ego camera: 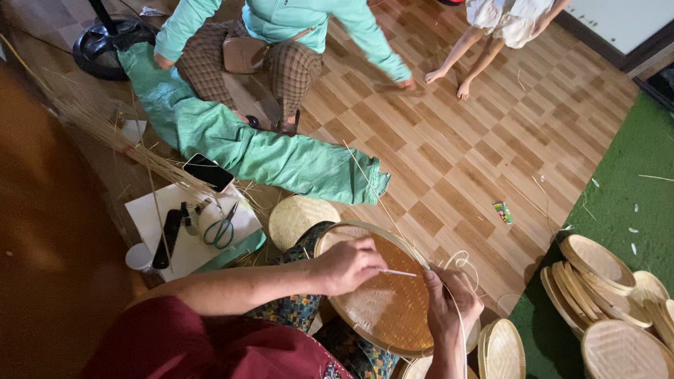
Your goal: The person sits on the floor and weaves a white plastic strip around the rim of a round woven basket base. They repeatedly thread the strip through the existing weave and pull it tight to secure the edge.
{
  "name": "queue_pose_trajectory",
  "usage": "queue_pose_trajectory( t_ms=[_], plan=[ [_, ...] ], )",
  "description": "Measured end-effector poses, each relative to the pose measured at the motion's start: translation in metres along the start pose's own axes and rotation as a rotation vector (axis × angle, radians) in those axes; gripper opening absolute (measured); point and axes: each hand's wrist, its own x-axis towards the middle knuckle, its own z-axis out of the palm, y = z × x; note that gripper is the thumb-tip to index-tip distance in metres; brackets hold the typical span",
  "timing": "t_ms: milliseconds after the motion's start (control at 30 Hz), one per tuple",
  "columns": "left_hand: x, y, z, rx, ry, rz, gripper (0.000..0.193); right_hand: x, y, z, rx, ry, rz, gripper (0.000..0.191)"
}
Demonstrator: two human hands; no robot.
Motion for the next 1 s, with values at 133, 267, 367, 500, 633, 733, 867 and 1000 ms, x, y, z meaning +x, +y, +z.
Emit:
queue_pose_trajectory(
  t_ms=[133,267,367,500,633,733,867,1000],
  plan=[
    [0.001,0.003,-0.007,0.149,0.013,0.067,0.015,-0.003,0.001,-0.001,0.009,0.005,-0.025,0.023],
    [0.008,0.029,-0.032,0.188,-0.268,-0.107,0.018,-0.004,0.006,-0.008,0.009,-0.073,0.044,0.037],
    [0.016,0.046,-0.052,-0.035,-0.552,-0.179,0.016,-0.006,0.015,-0.011,0.02,-0.112,0.014,0.043],
    [0.041,0.061,-0.051,-0.302,-0.762,-0.102,0.014,-0.005,0.039,-0.015,0.191,-0.231,-0.06,0.058],
    [0.107,0.096,-0.05,-0.584,-0.882,0.141,0.01,-0.004,0.057,-0.015,0.3,-0.308,0.02,0.043],
    [0.185,0.138,-0.084,-1.012,-0.735,0.091,0.011,-0.007,0.054,-0.015,0.216,-0.222,0.011,0.033],
    [0.227,0.158,-0.127,-1.201,-0.214,0.385,0.015,-0.008,0.031,-0.019,0.043,-0.086,-0.012,0.025],
    [0.185,0.138,-0.091,-1.223,-0.419,-0.015,0.01,-0.012,0.005,-0.026,-0.011,-0.05,-0.019,0.024]
  ],
)
